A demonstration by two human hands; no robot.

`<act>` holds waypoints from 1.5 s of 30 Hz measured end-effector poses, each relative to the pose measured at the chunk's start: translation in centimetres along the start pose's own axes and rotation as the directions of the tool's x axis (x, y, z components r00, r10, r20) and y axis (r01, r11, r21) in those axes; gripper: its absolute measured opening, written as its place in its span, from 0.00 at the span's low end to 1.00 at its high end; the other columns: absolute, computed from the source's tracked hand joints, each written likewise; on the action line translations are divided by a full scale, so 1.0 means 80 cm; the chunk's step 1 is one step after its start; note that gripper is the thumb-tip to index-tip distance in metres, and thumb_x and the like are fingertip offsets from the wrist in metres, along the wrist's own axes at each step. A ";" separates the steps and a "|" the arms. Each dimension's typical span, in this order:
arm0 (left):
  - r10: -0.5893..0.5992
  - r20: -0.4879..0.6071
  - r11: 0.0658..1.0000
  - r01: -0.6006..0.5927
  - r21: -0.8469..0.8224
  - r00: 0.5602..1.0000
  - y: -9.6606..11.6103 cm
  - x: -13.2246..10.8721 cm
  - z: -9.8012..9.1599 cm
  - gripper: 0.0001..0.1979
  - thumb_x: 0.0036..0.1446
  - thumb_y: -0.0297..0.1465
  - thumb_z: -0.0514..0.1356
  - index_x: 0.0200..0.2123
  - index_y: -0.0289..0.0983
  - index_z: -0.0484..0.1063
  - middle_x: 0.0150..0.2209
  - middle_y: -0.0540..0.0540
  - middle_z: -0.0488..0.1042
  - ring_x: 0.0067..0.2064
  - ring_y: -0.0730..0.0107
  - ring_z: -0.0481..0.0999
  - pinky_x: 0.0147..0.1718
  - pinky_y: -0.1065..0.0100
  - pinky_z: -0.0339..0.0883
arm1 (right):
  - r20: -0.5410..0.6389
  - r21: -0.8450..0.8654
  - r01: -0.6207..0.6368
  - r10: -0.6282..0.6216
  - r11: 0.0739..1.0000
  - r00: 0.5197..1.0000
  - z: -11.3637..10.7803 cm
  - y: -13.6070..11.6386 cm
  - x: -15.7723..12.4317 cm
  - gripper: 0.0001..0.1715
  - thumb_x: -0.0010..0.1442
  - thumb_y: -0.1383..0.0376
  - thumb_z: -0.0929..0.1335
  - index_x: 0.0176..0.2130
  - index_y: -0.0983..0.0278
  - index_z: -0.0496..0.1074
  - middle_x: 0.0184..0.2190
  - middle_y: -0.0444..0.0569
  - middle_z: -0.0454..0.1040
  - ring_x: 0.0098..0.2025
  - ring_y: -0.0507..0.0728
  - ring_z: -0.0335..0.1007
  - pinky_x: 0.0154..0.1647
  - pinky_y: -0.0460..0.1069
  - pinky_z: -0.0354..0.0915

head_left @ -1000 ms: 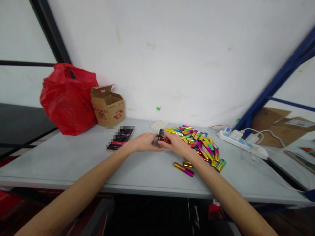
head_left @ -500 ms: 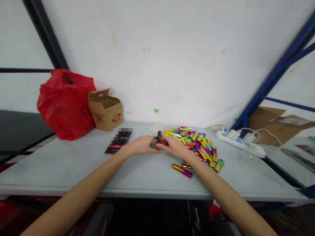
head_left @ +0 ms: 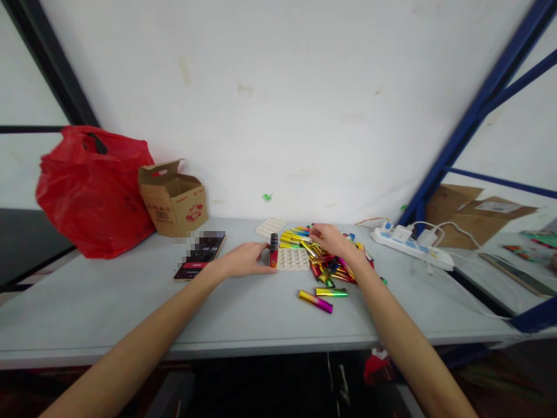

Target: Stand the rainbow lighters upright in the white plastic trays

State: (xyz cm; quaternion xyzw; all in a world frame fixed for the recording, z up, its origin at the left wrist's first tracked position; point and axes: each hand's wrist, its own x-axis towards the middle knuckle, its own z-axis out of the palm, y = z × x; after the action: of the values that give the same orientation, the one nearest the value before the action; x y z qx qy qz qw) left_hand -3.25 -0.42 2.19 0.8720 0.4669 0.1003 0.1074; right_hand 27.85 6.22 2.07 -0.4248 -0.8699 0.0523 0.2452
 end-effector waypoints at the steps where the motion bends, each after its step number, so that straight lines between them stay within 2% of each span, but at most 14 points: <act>1: 0.001 0.001 1.000 -0.001 0.000 1.000 0.000 0.000 0.000 0.32 0.53 0.59 0.60 0.44 0.36 0.72 0.37 0.42 0.78 0.35 0.57 0.78 0.30 0.65 0.62 | 0.006 -0.014 -0.017 0.017 1.000 1.000 -0.003 0.009 -0.002 0.07 0.65 0.67 0.68 0.39 0.66 0.76 0.36 0.52 0.80 0.35 0.55 0.72 0.39 0.48 0.63; 6: 0.004 0.002 1.000 -0.004 0.016 1.000 0.000 -0.001 0.000 0.32 0.53 0.60 0.59 0.44 0.37 0.71 0.38 0.41 0.79 0.36 0.57 0.78 0.30 0.65 0.62 | 0.086 0.051 -0.081 0.076 0.995 0.993 -0.017 0.030 -0.009 0.06 0.63 0.65 0.70 0.38 0.65 0.78 0.34 0.51 0.81 0.35 0.55 0.74 0.38 0.48 0.65; 10: 0.000 0.009 1.000 0.000 0.026 1.000 0.002 -0.001 0.000 0.31 0.54 0.59 0.59 0.44 0.36 0.71 0.38 0.41 0.79 0.36 0.56 0.78 0.31 0.65 0.63 | 0.130 0.094 -0.073 0.060 0.993 0.990 -0.015 0.017 -0.009 0.10 0.61 0.60 0.72 0.37 0.65 0.79 0.33 0.50 0.81 0.33 0.56 0.74 0.36 0.48 0.65; 16: -0.004 0.014 1.000 0.004 0.024 1.000 0.003 0.000 -0.001 0.31 0.54 0.59 0.59 0.44 0.36 0.72 0.38 0.42 0.78 0.36 0.57 0.77 0.31 0.65 0.63 | 0.233 0.011 -0.079 0.074 0.997 0.970 -0.002 -0.010 -0.005 0.14 0.63 0.57 0.71 0.37 0.66 0.79 0.34 0.51 0.82 0.33 0.56 0.75 0.34 0.47 0.64; 22: -0.006 0.020 1.000 0.006 0.020 1.000 0.004 -0.002 -0.003 0.31 0.54 0.58 0.60 0.45 0.36 0.71 0.37 0.42 0.78 0.36 0.57 0.77 0.31 0.65 0.62 | 0.252 -0.129 -0.087 0.117 0.988 0.961 0.003 -0.025 -0.004 0.16 0.63 0.56 0.72 0.43 0.66 0.78 0.36 0.53 0.82 0.37 0.59 0.77 0.37 0.48 0.64; 25: -0.016 0.017 1.000 0.016 0.017 1.000 0.004 -0.002 -0.002 0.32 0.53 0.59 0.60 0.45 0.36 0.71 0.37 0.43 0.78 0.35 0.58 0.77 0.31 0.65 0.62 | 0.251 -0.144 -0.081 0.115 0.986 0.961 0.008 -0.026 -0.003 0.12 0.65 0.59 0.70 0.43 0.65 0.78 0.36 0.53 0.82 0.37 0.59 0.77 0.38 0.48 0.64; 29: -0.007 0.009 1.000 0.007 0.021 1.000 0.003 -0.001 -0.002 0.32 0.53 0.60 0.60 0.44 0.36 0.71 0.36 0.43 0.78 0.34 0.58 0.77 0.30 0.65 0.62 | 0.120 -0.121 -0.021 0.036 0.992 0.992 0.013 -0.024 0.001 0.15 0.70 0.65 0.63 0.45 0.68 0.77 0.41 0.57 0.81 0.43 0.59 0.76 0.45 0.50 0.65; 33: -0.004 0.016 1.000 0.003 0.024 1.000 0.004 -0.001 -0.003 0.32 0.53 0.59 0.60 0.43 0.36 0.71 0.36 0.43 0.78 0.34 0.58 0.77 0.30 0.66 0.61 | -0.058 0.039 -0.019 0.021 0.999 0.998 0.011 -0.025 0.005 0.20 0.73 0.63 0.59 0.52 0.67 0.76 0.48 0.56 0.80 0.49 0.60 0.75 0.52 0.52 0.64; 35: -0.014 0.018 1.000 0.014 0.024 1.000 0.005 -0.002 -0.004 0.31 0.53 0.59 0.60 0.43 0.36 0.71 0.36 0.43 0.78 0.34 0.59 0.76 0.30 0.66 0.61 | -0.102 0.141 -0.021 0.036 0.990 0.994 0.011 -0.027 0.005 0.20 0.72 0.58 0.61 0.52 0.63 0.77 0.46 0.53 0.81 0.45 0.59 0.76 0.49 0.51 0.65; 37: -0.021 0.023 1.000 0.021 0.023 1.000 0.007 -0.002 -0.005 0.31 0.53 0.58 0.61 0.44 0.36 0.71 0.37 0.43 0.78 0.34 0.59 0.77 0.29 0.66 0.61 | -0.134 0.255 -0.051 0.087 0.966 0.987 0.012 -0.029 0.006 0.21 0.67 0.53 0.66 0.51 0.62 0.77 0.39 0.50 0.82 0.36 0.58 0.75 0.41 0.50 0.66; 39: -0.019 0.023 1.000 0.018 0.022 1.000 0.008 -0.002 -0.005 0.31 0.54 0.57 0.61 0.44 0.36 0.71 0.38 0.43 0.78 0.34 0.59 0.77 0.29 0.66 0.60 | -0.152 0.383 -0.079 0.147 0.920 0.977 0.017 -0.030 0.007 0.23 0.61 0.48 0.70 0.46 0.64 0.77 0.31 0.46 0.79 0.29 0.55 0.71 0.33 0.48 0.64; 41: -0.013 0.020 1.000 0.012 0.028 1.000 0.007 -0.002 -0.005 0.31 0.54 0.58 0.61 0.45 0.36 0.71 0.38 0.43 0.78 0.34 0.59 0.77 0.30 0.66 0.61 | -0.144 0.483 -0.106 0.199 0.869 0.969 0.024 -0.031 0.010 0.25 0.58 0.45 0.71 0.34 0.65 0.75 0.24 0.43 0.73 0.26 0.53 0.66 0.28 0.47 0.60; 43: -0.006 0.017 0.999 0.005 0.033 1.000 0.005 -0.001 -0.004 0.32 0.54 0.58 0.60 0.45 0.36 0.71 0.37 0.43 0.78 0.35 0.58 0.77 0.30 0.66 0.61 | -0.117 0.555 -0.139 0.243 0.820 0.963 0.032 -0.034 0.012 0.29 0.59 0.41 0.69 0.26 0.63 0.69 0.20 0.42 0.67 0.24 0.52 0.62 0.26 0.47 0.58; 45: 0.000 0.011 1.000 0.000 0.031 1.000 0.004 -0.001 -0.002 0.32 0.53 0.59 0.60 0.45 0.36 0.72 0.36 0.43 0.78 0.35 0.58 0.77 0.31 0.65 0.62 | -0.072 0.649 -0.164 0.275 0.743 0.959 0.037 -0.041 0.013 0.31 0.61 0.40 0.66 0.25 0.62 0.65 0.20 0.41 0.64 0.24 0.52 0.61 0.26 0.47 0.59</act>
State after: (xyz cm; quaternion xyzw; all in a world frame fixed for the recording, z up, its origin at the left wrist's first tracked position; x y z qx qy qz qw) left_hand -3.11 -0.63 2.46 0.8741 0.4679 0.0881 0.0963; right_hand 23.57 5.31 0.87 -0.4188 -0.7211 0.3374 0.4367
